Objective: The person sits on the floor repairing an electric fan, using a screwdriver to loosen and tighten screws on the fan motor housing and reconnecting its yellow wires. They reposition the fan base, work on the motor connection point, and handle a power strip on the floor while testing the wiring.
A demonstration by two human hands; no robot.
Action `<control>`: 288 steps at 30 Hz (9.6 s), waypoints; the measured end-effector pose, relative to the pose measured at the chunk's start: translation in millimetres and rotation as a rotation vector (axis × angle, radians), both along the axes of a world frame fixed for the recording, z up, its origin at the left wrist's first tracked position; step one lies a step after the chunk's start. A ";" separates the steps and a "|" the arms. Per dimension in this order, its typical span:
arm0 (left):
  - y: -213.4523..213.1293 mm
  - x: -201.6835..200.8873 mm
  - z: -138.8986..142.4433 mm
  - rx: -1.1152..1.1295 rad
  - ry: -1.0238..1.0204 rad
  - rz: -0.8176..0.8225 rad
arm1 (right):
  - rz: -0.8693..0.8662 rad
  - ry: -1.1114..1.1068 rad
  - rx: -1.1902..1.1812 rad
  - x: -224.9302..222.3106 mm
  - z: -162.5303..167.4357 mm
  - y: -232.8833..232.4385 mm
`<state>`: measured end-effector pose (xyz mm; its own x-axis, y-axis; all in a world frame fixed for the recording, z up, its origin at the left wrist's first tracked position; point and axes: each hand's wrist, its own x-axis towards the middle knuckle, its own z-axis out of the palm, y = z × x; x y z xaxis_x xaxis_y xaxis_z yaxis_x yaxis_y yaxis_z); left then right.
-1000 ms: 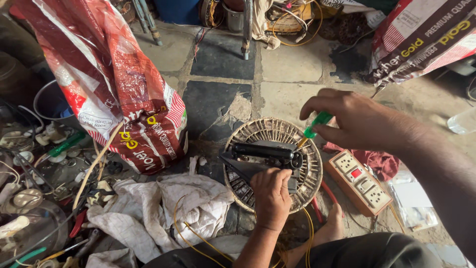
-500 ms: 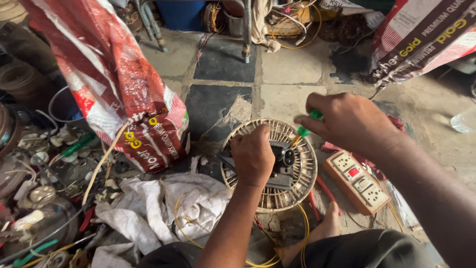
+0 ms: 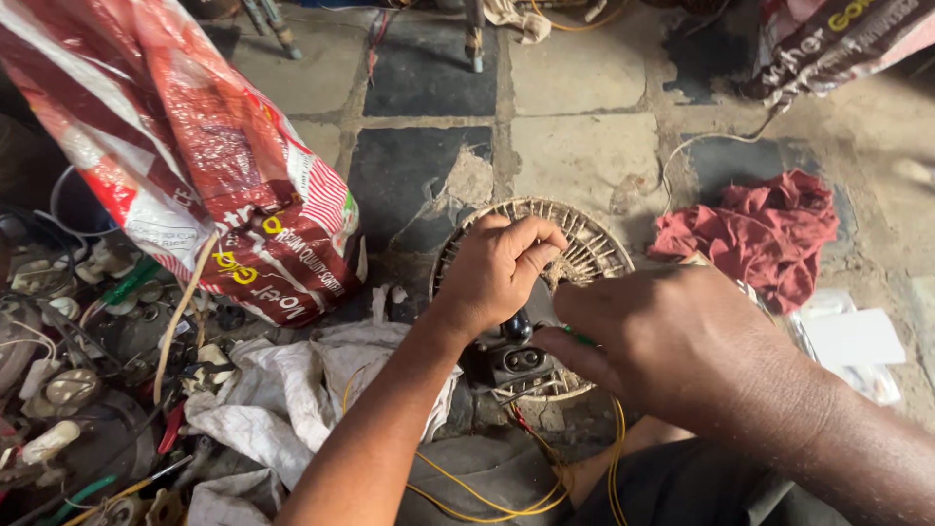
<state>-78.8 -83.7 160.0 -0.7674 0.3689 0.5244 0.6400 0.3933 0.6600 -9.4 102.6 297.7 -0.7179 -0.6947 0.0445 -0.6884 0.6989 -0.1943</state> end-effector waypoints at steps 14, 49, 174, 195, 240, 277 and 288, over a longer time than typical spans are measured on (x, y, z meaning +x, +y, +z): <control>-31.3 96.3 -32.7 0.372 -0.070 0.472 | 0.054 -0.105 -0.382 6.6 -8.3 20.3; -16.8 147.5 -55.9 -0.012 -0.180 0.678 | -0.538 -0.205 -0.670 23.8 -179.8 -1.7; -133.7 100.3 -168.6 -0.198 -0.157 0.447 | -0.725 -0.117 -0.043 -216.7 -254.1 110.6; 88.2 237.4 -63.0 0.739 -0.620 0.180 | -0.058 -0.531 -1.086 120.4 -202.4 76.8; -20.9 149.1 -34.7 -0.149 -0.105 0.477 | -0.644 -0.633 -1.447 59.6 -245.7 26.8; 106.9 107.5 -178.3 0.389 -1.117 0.014 | -0.502 -0.108 -0.641 -184.2 -228.8 159.9; 140.1 146.4 -38.0 0.588 -0.785 0.238 | -0.627 -0.426 -1.431 73.2 -169.1 122.8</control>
